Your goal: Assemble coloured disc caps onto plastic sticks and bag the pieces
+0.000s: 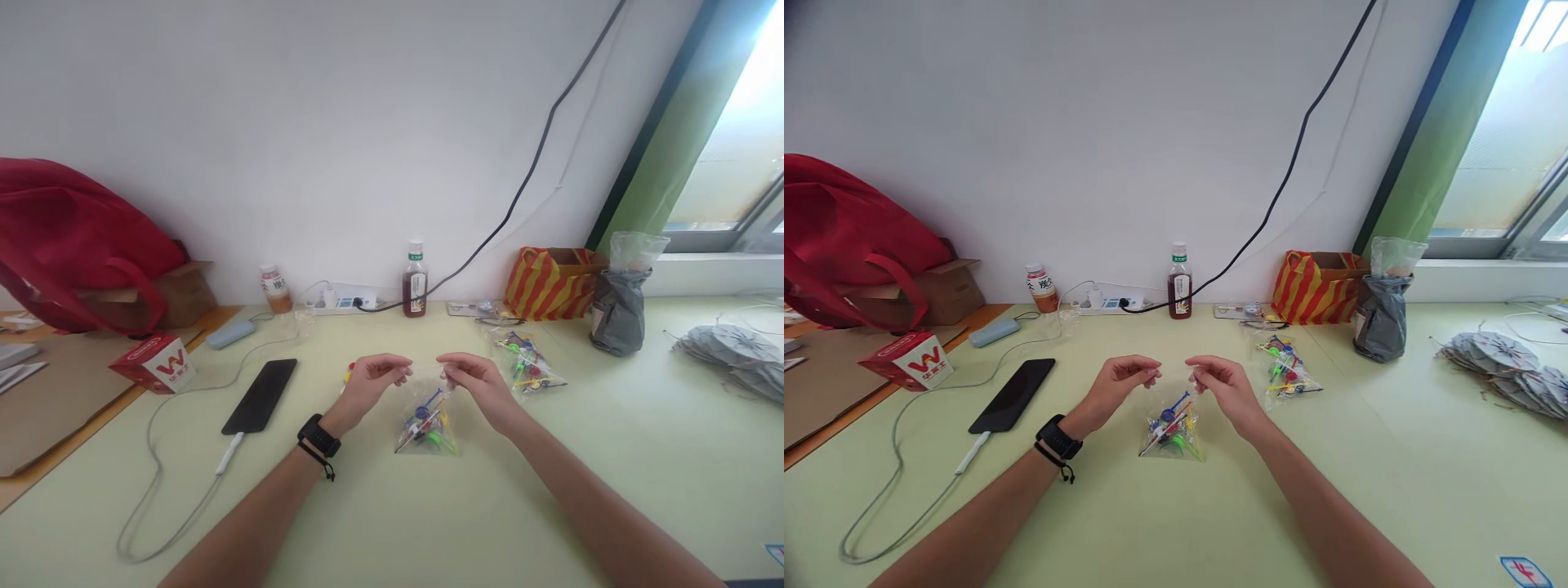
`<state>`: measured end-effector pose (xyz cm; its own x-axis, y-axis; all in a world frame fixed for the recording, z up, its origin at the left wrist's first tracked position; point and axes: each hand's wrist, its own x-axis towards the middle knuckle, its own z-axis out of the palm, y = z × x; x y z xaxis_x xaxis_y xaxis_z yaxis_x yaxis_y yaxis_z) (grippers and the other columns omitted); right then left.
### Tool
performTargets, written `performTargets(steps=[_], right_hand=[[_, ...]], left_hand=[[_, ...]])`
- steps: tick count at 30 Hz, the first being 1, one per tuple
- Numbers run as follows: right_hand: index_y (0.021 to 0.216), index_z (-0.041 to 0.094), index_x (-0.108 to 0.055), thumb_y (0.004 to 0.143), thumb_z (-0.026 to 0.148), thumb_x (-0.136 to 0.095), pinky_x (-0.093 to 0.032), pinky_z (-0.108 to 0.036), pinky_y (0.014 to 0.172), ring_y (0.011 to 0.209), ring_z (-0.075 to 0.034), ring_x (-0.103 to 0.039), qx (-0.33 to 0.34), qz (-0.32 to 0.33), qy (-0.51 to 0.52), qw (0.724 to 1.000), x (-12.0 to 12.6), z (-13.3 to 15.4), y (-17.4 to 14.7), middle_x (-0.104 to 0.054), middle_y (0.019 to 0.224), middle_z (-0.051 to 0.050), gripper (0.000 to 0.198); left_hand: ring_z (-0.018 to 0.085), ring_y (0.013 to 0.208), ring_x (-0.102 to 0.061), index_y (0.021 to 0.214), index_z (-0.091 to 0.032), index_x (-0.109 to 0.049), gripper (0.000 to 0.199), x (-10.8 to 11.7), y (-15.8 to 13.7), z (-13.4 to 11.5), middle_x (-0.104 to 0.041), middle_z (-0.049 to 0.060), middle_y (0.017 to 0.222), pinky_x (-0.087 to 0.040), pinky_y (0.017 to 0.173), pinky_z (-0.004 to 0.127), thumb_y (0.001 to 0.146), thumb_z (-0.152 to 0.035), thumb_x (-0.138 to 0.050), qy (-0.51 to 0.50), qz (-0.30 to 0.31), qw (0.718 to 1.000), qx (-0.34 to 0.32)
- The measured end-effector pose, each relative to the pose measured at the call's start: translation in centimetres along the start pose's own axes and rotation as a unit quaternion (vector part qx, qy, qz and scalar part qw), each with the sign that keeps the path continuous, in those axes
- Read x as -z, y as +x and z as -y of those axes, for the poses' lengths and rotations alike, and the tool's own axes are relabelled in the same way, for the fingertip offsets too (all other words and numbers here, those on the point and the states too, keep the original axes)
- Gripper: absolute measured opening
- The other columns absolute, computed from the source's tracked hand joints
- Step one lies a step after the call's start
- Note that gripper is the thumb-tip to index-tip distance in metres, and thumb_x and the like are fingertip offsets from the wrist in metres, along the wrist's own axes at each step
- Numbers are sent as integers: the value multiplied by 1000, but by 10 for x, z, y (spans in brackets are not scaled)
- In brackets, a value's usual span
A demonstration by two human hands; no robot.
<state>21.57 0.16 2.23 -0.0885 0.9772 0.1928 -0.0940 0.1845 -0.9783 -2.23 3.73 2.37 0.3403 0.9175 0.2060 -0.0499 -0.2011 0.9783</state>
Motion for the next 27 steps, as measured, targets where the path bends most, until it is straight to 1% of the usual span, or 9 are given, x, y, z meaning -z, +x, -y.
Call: performTargets(steps=[3,7,9,10,12,13,15,20,27], right_hand=[[90,20,-80,83,42,-73,-50,-34,75,76,-19,-60,-17,7,17,1000,2,-3,1,-71,84,-6,25],[86,18,-77,89,45,-64,-51,-35,76,78,-19,-61,5,17,26,999,0,-4,0,-70,85,-7,30],[83,19,-73,89,48,-66,-50,-34,75,75,-18,-60,26,13,0,1000,-3,-4,-1,-68,81,-5,30],[85,20,-71,87,48,-70,-50,-33,74,73,-17,-60,34,9,-11,999,-5,-4,-1,-66,79,-3,29],[94,22,-67,82,47,-78,-50,-32,71,70,-16,-59,42,2,-15,999,-9,-5,-2,-63,76,1,30],[101,23,-66,80,47,-81,-50,-31,70,69,-16,-59,40,2,-12,999,-10,-6,-2,-62,75,2,35],[107,24,-66,79,49,-81,-51,-31,69,69,-16,-60,32,6,-15,999,-11,-7,-1,-62,75,2,40],[88,20,-71,83,54,-76,-51,-32,66,67,-17,-59,24,15,-55,998,-9,-4,-1,-65,71,-1,35],[89,20,-73,79,52,-81,-49,-32,66,67,-17,-59,10,10,-46,999,-9,-1,-2,-67,72,-1,34]], left_hand=[[18,83,-66,97,-16,-82,18,5,0,1,-76,9,90,-53,81,30,87,-27,-74,17,14,1000,-8],[17,83,-66,94,-15,-81,19,0,-3,0,-75,8,85,-53,81,29,89,-31,-72,8,-2,1000,-17],[16,80,-65,94,-15,-78,21,-5,-4,1,-73,6,84,-54,78,27,84,-33,-80,1,-29,999,-21],[15,78,-65,98,-16,-77,26,-8,-4,1,-72,5,83,-54,76,26,79,-32,-84,-2,-40,999,-22],[15,77,-64,106,-16,-75,38,-11,-4,3,-71,3,83,-54,73,26,74,-32,-89,-8,-45,999,-14],[15,76,-64,108,-16,-75,40,-12,-4,3,-71,3,82,-54,72,26,74,-32,-89,-8,-42,999,-7],[14,74,-64,104,-15,-77,37,-12,-3,2,-72,4,81,-54,70,26,75,-35,-88,2,-37,999,4],[13,68,-63,90,-14,-78,28,-10,-3,-5,-73,5,76,-53,68,25,77,-38,-86,23,-18,1000,4],[14,68,-66,94,-14,-79,29,-6,-2,-1,-75,6,76,-55,68,26,77,-37,-87,20,25,999,7]])
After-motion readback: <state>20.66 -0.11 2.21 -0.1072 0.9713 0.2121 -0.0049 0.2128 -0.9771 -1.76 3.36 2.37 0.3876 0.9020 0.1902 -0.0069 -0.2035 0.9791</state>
